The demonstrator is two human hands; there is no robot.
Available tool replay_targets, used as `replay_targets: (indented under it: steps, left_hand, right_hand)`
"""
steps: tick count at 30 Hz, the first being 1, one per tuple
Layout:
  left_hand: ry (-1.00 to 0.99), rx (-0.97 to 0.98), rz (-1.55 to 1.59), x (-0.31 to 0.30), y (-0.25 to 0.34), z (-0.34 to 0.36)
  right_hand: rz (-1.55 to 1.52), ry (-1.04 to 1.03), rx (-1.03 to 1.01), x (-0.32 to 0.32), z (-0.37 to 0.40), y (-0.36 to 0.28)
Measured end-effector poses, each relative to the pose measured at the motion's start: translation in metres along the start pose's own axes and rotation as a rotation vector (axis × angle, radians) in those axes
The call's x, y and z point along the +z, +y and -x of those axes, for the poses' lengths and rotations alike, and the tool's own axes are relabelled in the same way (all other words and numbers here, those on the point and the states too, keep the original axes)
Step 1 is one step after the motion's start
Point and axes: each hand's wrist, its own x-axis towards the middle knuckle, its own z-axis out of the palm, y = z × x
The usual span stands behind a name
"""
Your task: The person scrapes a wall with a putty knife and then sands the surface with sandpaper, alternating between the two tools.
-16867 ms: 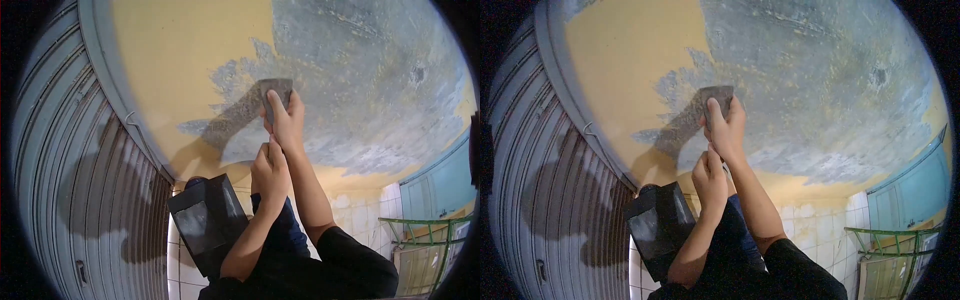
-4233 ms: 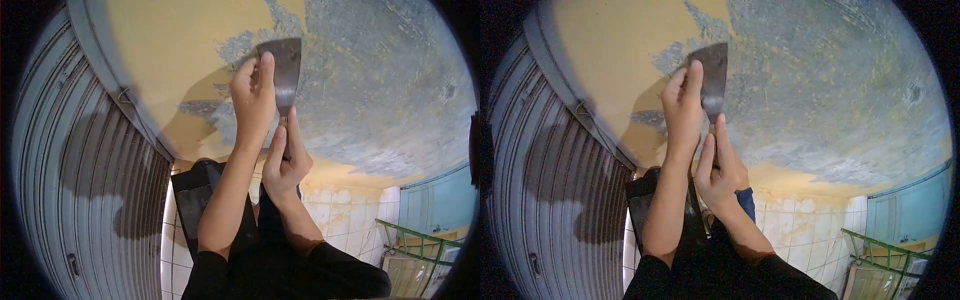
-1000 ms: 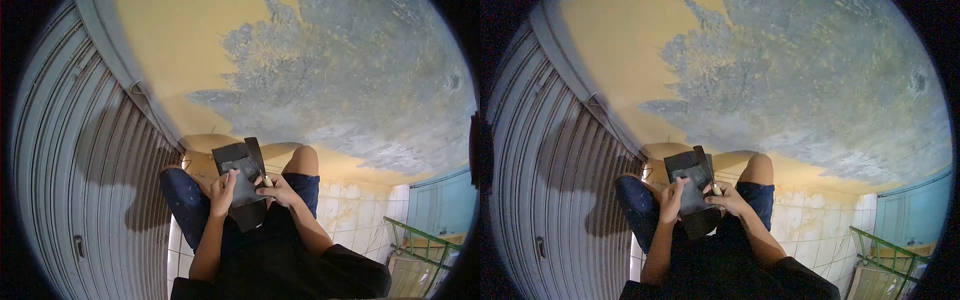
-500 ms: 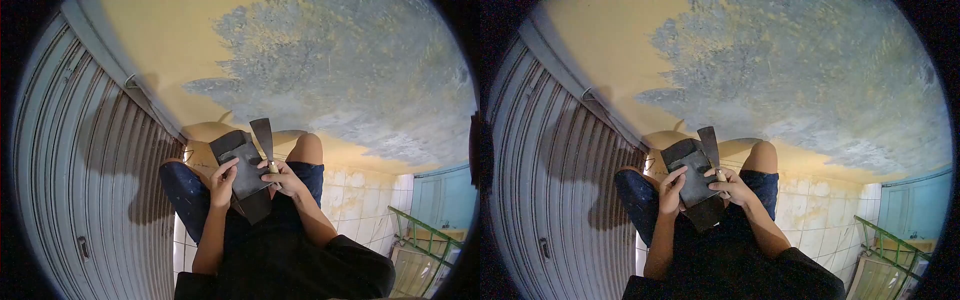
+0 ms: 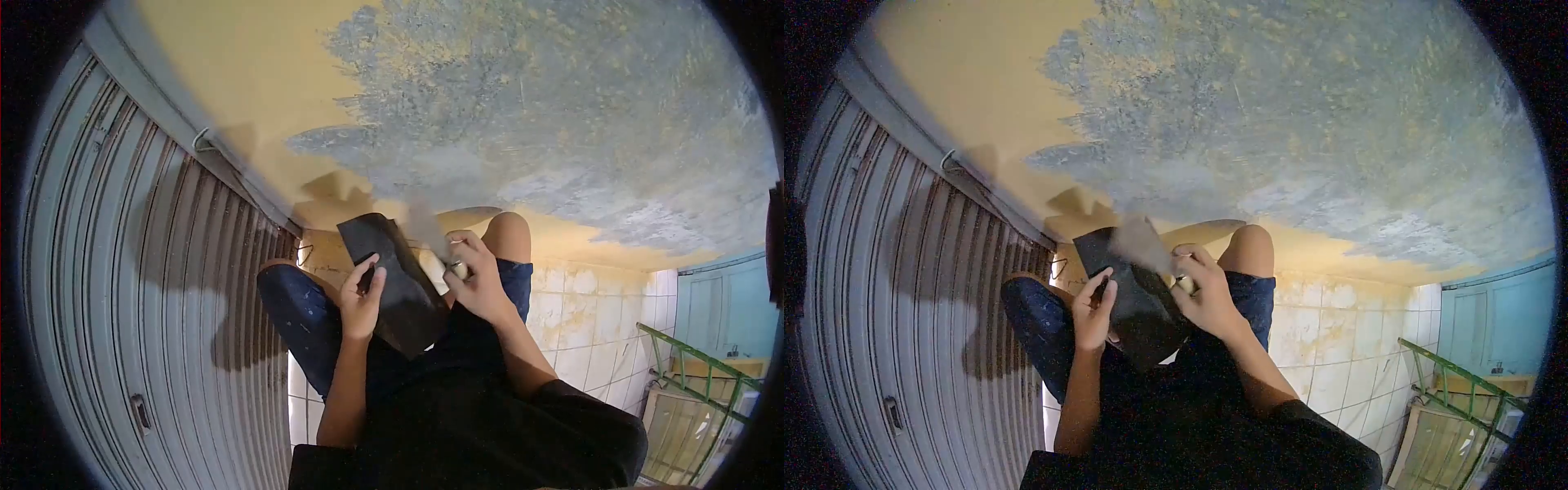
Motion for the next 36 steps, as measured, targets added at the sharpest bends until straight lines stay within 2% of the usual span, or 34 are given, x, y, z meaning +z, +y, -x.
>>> replay_targets:
  steps: [1,2,3,4,6,8,9,12,20,22,23,24,26,27,28,30,31,32,36]
  left_hand:
    - [-0.063,0.006,0.107,0.003,0.003,0.002]
    - [-0.169,0.006,0.08,-0.003,-0.012,0.006]
    - [-0.24,0.101,0.163,0.001,-0.005,0.012]
    - [-0.311,0.196,0.247,0.007,0.002,0.017]
    - [-0.316,0.169,0.309,0.012,-0.001,0.018]
    - [-0.062,0.104,0.068,0.018,0.003,0.016]
    - [-0.021,0.107,0.086,0.02,0.005,0.014]
    - [0.063,0.029,0.221,0.017,0.003,0.012]
    - [0.256,-0.083,0.224,0.022,0.021,0.009]
    - [0.285,-0.105,0.215,0.018,0.02,0.007]
    - [0.295,-0.08,0.249,0.016,0.014,0.005]
    - [0.304,-0.054,0.284,0.016,0.013,0.004]
    - [0.285,-0.053,0.264,0.014,0.018,0.006]
    - [0.265,-0.046,0.246,0.015,0.023,0.006]
    - [0.263,-0.048,0.246,0.016,0.028,0.007]
    - [0.278,-0.065,0.195,0.018,0.036,0.01]
    - [0.275,-0.066,0.194,0.018,0.034,0.01]
    - [0.262,-0.033,0.147,0.016,0.032,0.009]
    - [0.213,0.022,0.079,0.014,0.026,0.007]
  right_hand:
    - [0.197,-0.107,0.024,0.001,0.002,-0.01]
    - [0.393,-0.214,0.05,0.006,0.001,-0.02]
    - [0.534,-0.197,-0.106,0.02,0.004,-0.015]
    - [0.61,-0.222,-0.172,0.032,0.009,-0.013]
    - [0.586,-0.216,-0.189,0.052,0.014,-0.018]
    - [0.565,-0.205,-0.197,0.057,0.018,-0.018]
    - [0.535,-0.22,-0.191,0.057,0.018,-0.02]
    - [0.45,-0.229,-0.17,0.057,0.015,-0.024]
    - [0.062,-0.232,-0.142,0.038,0.007,-0.032]
    - [-0.348,-0.235,0.299,0.031,0.011,-0.026]
    - [-0.568,-0.106,0.527,0.031,0.007,-0.027]
    - [-0.465,0.118,0.417,0.04,0.004,-0.012]
    - [-0.165,0.264,0.423,0.037,0.002,0.006]
    - [-0.107,0.268,0.317,0.036,-0.003,0.012]
    - [-0.106,0.27,0.319,0.033,-0.004,0.016]
    - [-0.239,0.153,0.48,0.026,-0.01,0.009]
    - [-0.424,0.17,0.503,0.027,-0.013,0.003]
    - [-0.423,0.172,0.504,0.026,-0.013,0.008]
    - [-0.652,-0.049,0.598,0.018,-0.021,0.011]
